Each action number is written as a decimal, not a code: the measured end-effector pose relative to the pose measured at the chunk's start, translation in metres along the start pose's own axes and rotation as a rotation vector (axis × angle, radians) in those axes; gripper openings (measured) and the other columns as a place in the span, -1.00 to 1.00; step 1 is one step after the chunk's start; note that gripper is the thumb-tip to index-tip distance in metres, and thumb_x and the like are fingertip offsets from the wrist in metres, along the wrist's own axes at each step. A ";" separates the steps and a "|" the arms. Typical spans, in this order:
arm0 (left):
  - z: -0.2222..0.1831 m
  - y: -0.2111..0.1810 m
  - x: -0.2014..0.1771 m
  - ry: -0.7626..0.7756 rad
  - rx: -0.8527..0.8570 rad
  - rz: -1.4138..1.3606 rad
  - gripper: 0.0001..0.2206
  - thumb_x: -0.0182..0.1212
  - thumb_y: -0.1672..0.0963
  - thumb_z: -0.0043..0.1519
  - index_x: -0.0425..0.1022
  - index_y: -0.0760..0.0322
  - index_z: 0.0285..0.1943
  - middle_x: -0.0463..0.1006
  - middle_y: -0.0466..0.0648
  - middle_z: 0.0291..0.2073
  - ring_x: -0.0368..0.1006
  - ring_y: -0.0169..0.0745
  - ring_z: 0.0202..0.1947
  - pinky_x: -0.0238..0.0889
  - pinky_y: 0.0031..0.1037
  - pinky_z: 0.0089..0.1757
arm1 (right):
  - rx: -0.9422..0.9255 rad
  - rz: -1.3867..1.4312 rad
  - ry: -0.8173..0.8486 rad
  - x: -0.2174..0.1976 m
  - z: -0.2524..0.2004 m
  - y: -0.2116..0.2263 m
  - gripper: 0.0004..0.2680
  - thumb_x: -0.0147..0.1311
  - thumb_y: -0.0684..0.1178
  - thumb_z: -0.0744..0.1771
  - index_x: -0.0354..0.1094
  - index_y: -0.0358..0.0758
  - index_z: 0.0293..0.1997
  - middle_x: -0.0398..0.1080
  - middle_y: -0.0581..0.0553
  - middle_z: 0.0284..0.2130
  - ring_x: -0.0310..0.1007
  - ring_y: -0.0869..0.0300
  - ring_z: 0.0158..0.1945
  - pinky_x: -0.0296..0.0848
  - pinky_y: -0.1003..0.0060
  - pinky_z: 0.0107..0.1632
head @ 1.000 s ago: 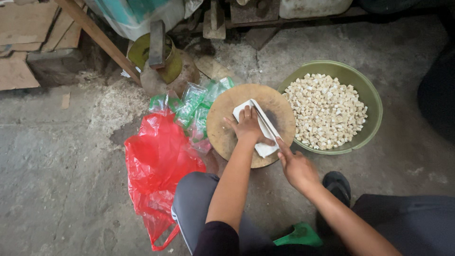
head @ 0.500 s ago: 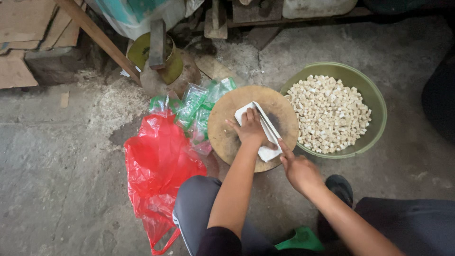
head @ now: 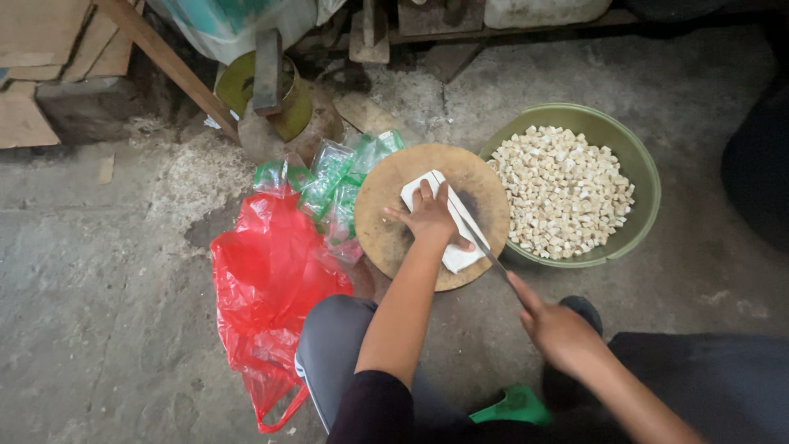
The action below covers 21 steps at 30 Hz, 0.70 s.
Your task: The person sits on a low stool and uses a knife to cut blocks of white tofu on a round wooden cutting board. They slice the tofu into small cubes and transfer them into a large green basin. The person repeats this process with multiple blocks of tofu.
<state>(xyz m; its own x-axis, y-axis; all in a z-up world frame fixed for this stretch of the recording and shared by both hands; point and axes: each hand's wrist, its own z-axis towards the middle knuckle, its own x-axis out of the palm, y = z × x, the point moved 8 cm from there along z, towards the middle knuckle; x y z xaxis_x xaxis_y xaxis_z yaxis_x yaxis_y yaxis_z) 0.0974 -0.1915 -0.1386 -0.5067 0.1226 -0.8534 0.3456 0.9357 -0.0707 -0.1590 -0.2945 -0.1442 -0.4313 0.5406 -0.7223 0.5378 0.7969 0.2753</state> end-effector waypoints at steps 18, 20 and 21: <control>0.011 0.019 0.021 -0.068 0.114 -0.046 0.57 0.65 -0.24 -0.45 -0.50 0.31 0.62 -0.51 0.02 0.62 -0.56 0.04 0.59 -0.57 0.58 0.23 | 0.072 0.136 -0.114 -0.029 -0.015 0.033 -0.53 -0.29 0.26 0.42 -0.29 0.51 0.57 0.51 -0.43 -0.43 0.62 -0.28 -0.31 0.53 -0.09 -0.11; 0.010 0.019 0.023 -0.039 0.108 -0.059 0.57 0.64 -0.25 -0.45 -0.49 0.31 0.62 -0.49 0.03 0.62 -0.54 -0.01 0.60 -0.57 0.60 0.25 | -0.108 0.092 -0.309 -0.041 0.004 0.061 -0.56 -0.26 0.25 0.41 -0.20 0.43 0.53 0.49 -0.41 -0.41 0.56 -0.31 -0.29 0.49 -0.15 -0.14; 0.009 0.019 0.022 -0.042 0.102 -0.060 0.56 0.64 -0.24 -0.46 -0.48 0.27 0.63 -0.47 0.02 0.62 -0.52 -0.02 0.60 -0.56 0.60 0.25 | -0.197 0.071 -0.406 -0.047 0.008 0.071 -0.57 -0.25 0.25 0.41 -0.16 0.39 0.52 0.48 -0.40 -0.40 0.52 -0.32 -0.28 0.47 -0.17 -0.16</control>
<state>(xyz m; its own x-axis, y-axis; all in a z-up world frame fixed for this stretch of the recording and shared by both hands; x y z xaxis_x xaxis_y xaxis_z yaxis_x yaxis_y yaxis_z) 0.0999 -0.1740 -0.1631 -0.4961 0.0514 -0.8668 0.3954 0.9021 -0.1728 -0.0949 -0.2658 -0.0962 -0.0585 0.4775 -0.8767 0.3905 0.8192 0.4201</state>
